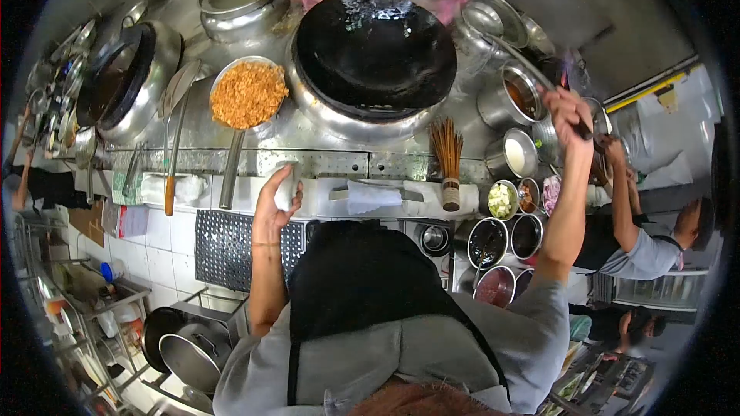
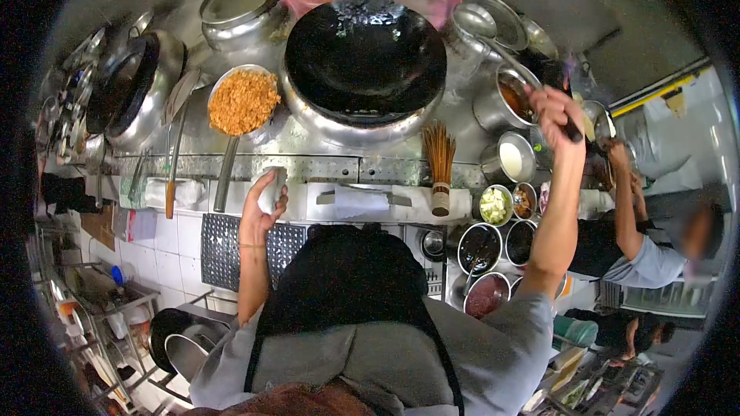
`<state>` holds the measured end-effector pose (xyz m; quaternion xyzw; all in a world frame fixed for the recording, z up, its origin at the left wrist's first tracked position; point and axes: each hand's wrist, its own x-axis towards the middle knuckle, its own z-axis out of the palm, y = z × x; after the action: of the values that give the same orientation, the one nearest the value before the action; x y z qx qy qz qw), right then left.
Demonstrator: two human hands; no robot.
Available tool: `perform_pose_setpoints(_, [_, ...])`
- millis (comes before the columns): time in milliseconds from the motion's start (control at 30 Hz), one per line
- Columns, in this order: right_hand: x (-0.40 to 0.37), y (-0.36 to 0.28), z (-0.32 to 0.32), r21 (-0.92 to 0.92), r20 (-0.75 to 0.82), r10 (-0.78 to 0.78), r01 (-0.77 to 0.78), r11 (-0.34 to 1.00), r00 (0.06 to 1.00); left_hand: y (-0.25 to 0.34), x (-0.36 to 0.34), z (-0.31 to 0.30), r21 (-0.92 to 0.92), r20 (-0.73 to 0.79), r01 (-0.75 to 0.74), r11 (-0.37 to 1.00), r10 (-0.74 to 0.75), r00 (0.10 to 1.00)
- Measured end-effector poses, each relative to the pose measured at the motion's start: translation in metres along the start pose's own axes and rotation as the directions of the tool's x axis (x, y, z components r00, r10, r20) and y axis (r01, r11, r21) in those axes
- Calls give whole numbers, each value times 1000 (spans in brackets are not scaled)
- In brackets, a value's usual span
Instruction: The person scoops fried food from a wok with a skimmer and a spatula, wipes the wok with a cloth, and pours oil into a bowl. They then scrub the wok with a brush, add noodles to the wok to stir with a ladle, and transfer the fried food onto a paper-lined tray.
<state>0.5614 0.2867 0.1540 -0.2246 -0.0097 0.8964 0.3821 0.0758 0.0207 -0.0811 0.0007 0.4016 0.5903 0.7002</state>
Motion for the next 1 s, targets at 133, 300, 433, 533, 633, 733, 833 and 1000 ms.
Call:
perform_pose_setpoints(133, [-26,38,-41,-467,-122,-118,48,883,986,1,7,-2,48,44,2,999,-4,999])
perform_pose_setpoints(300, [-39,135,-43,-832,-196,-436,87,549,879,8,0,-1,122,40,-44,992,39,998])
perform_pose_setpoints(433, [-26,168,-61,-825,-193,-407,76,559,893,11,17,19,97,83,-29,995,21,996])
perform_pose_setpoints(533, [7,190,-54,-837,-193,-327,19,546,925,12,49,42,120,166,19,993,-39,985])
perform_pose_setpoints(633, [60,197,-51,-834,-77,-228,62,548,971,11,84,77,62,259,42,997,-57,964])
perform_pose_setpoints(733, [122,191,-65,-903,44,-240,141,405,970,3,132,100,133,204,102,986,-128,971])
perform_pose_setpoints(833, [148,204,-72,-958,287,-494,251,-140,821,-3,149,129,266,125,73,961,-109,986])
perform_pose_setpoints(1000, [90,211,-105,-928,317,-633,95,-359,706,-4,152,142,334,127,171,927,-224,966])
